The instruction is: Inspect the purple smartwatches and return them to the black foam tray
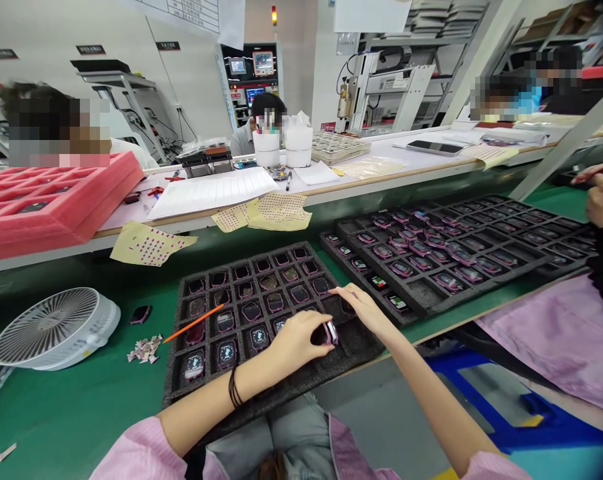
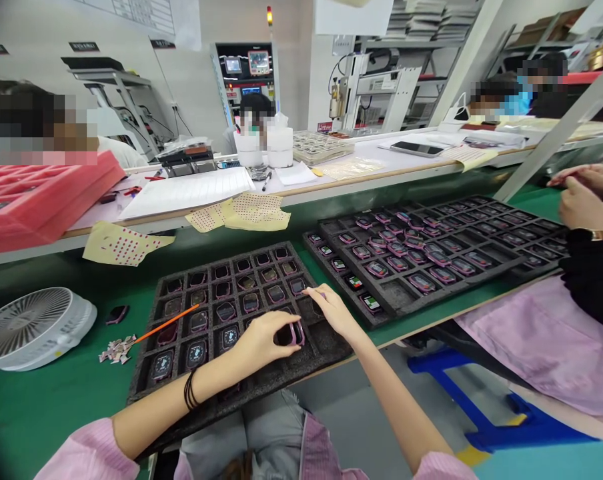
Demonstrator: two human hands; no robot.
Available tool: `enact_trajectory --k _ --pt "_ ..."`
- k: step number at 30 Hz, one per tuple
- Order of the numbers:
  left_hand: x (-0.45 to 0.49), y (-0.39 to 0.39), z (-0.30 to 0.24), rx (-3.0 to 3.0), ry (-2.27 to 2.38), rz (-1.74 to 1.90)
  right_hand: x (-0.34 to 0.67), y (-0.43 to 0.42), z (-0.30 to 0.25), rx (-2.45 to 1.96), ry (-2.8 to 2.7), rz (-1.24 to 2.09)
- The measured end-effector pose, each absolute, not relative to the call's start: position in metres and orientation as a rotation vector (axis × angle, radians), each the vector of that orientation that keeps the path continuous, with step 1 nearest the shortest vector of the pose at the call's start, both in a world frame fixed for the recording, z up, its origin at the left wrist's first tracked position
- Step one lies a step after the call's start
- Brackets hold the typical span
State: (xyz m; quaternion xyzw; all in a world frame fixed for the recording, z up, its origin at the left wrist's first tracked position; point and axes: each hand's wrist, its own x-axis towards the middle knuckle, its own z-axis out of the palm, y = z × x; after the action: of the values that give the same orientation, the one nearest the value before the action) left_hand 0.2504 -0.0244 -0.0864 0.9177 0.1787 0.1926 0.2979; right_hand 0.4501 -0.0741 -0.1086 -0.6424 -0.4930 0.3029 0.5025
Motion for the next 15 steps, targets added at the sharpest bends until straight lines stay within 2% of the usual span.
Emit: enact_trajectory --k 4,10,15 --pt "0.247 -0.041 -0.094 2.596 0.507 0.314 0.455 -0.064 -0.124 -1.676 -1.521 0.592" --pt "0.262 -0.046 -0.084 2.709 0.480 0.284 0.461 -0.067 -0.123 -1.613 -1.804 0.479" --pt "0.294 -0.054 -0.087 2.865 0.437 0.204 0.469 -0.082 -0.109 -1.549 -1.724 0.444"
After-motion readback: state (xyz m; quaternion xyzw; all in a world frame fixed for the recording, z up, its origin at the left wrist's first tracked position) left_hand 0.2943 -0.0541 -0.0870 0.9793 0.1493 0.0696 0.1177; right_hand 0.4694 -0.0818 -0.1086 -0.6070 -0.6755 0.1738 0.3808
